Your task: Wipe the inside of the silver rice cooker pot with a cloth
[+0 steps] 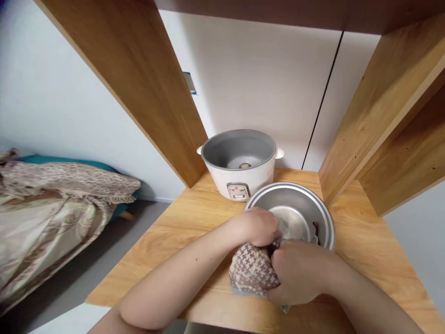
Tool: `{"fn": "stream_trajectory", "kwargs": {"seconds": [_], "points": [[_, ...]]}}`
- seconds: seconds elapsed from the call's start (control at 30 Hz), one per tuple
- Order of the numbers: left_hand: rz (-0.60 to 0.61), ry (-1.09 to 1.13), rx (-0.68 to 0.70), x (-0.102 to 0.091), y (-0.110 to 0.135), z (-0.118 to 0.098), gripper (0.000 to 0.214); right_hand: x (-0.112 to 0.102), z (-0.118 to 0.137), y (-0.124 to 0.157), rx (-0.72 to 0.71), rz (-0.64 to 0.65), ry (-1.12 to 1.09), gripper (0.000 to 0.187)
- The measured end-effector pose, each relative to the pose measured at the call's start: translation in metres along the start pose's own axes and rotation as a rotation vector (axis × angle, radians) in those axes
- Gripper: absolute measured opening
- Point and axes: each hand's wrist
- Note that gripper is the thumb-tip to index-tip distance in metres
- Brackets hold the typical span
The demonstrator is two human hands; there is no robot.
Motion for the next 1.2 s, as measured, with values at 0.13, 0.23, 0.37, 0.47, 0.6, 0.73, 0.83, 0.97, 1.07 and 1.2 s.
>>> {"fn": "stream_trajectory", "kwargs": {"seconds": [0.13,0.23,0.37,0.47,0.6,0.73,0.83,0.97,1.07,1.2], "points": [[0.010,-0.012,-0.009,-0.003,0.002,-0.002,0.049,-0.003,0.012,0.002,0.008,-0.083,0.158,0.032],[0.013,-0.015,-0.018,-0.004,0.001,-0.002,0.049,-0.006,0.020,0.002,0.068,-0.013,0.239,0.040],[0.007,-0.014,-0.018,-0.003,0.001,-0.002,0.048,-0.005,0.013,0.000,0.037,-0.053,0.096,0.032],[-0.002,-0.019,-0.014,-0.003,0.002,-0.002,0.045,-0.005,0.004,-0.003,0.010,0.018,-0.041,0.029],[-0.003,-0.016,-0.013,-0.004,0.004,-0.002,0.047,-0.005,0.001,-0.005,0.004,0.013,0.017,0.037],[-0.003,-0.002,-0.015,-0.004,0.003,-0.001,0.049,-0.001,0.007,-0.001,-0.017,-0.130,0.155,0.041],[0.001,0.005,-0.015,-0.004,0.003,0.000,0.049,0.001,0.012,0.002,0.015,-0.125,0.229,0.042],[-0.013,0.021,-0.009,-0.002,0.001,0.001,0.047,0.000,0.010,0.000,0.014,-0.113,0.122,0.036],[-0.028,0.036,-0.013,-0.001,0.001,0.001,0.046,-0.002,0.004,-0.003,0.001,0.010,-0.030,0.032],[-0.025,0.038,-0.016,-0.002,0.001,0.001,0.047,-0.001,0.003,-0.004,0.004,-0.010,0.031,0.035]]}}
Point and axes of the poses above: each hand's wrist, its own y-axis away from the middle knuckle, its own x-axis out of the palm, z = x × y, and after that the axes turned 10 degrees about -z, right-handed
